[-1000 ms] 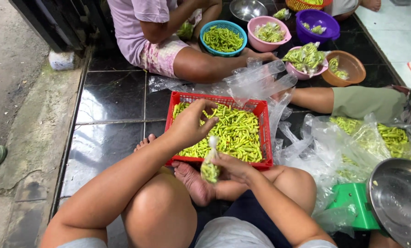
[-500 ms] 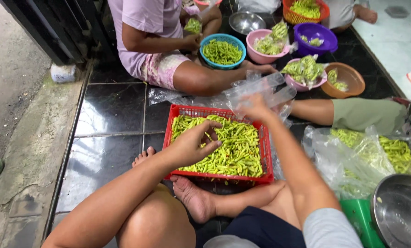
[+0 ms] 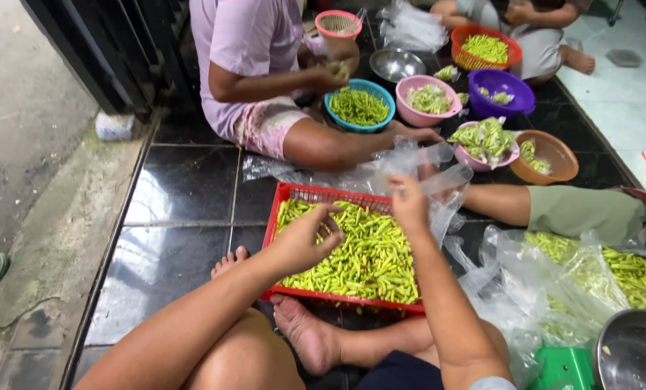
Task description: The person sorts green peppers from a red crate into small plastic bags by hand while sitting on the floor.
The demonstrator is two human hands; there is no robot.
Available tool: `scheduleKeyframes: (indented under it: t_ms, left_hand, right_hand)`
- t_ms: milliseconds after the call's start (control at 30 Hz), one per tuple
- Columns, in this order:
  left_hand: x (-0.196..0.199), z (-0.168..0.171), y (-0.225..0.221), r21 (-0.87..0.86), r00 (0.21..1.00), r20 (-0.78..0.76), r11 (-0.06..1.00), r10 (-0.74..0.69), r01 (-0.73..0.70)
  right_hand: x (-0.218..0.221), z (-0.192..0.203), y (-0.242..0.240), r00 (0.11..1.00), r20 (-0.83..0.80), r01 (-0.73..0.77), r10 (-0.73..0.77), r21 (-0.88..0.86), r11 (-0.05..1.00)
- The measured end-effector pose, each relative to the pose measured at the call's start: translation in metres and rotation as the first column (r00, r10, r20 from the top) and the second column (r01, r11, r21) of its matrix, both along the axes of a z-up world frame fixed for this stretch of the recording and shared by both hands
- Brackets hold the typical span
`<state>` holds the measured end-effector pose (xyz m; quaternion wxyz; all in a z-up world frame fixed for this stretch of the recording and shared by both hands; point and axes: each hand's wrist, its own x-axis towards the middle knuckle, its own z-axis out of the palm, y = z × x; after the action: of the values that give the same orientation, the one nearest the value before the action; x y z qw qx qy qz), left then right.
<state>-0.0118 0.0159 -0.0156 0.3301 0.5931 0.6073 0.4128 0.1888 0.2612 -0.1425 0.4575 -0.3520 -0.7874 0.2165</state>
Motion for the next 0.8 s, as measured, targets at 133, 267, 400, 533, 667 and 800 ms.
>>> scheduleKeyframes:
  t_ms: [133, 267, 400, 533, 667, 800]
  left_hand:
    - [-0.008, -0.013, 0.012, 0.140, 0.984, -0.052, 0.977, 0.169, -0.161]
    - [-0.002, 0.011, 0.003, -0.007, 0.964, 0.016, 0.964, 0.267, -0.267]
    - [0.000, 0.036, -0.007, -0.059, 0.744, 0.663, 0.997, 0.078, -0.052]
    - [-0.013, -0.004, 0.011, 0.149, 0.737, 0.659, 0.987, -0.150, 0.067]
    - [-0.003, -0.006, 0.009, 0.209, 0.712, 0.679, 0.977, -0.177, 0.043]
    - [0.009, -0.017, 0.015, 0.149, 0.808, 0.587, 0.988, -0.054, -0.042]
  right_hand:
    - [0.021, 0.112, -0.076, 0.928, -0.371, -0.138, 0.032, -0.264, 0.955]
    - [0.063, 0.141, -0.087, 0.572, -0.811, -0.549, 0.123, -0.266, 0.793]
    - [0.090, 0.165, -0.077, 0.489, -0.869, -0.568, 0.067, -0.260, 0.781]
    - [0.099, 0.168, -0.067, 0.487, -0.873, -0.527, -0.014, -0.307, 0.793]
    - [0.100, 0.146, -0.047, 0.529, -0.847, -0.544, -0.049, -0.383, 0.746]
    - [0.070, 0.148, -0.060, 0.493, -0.864, -0.622, -0.100, -0.431, 0.654]
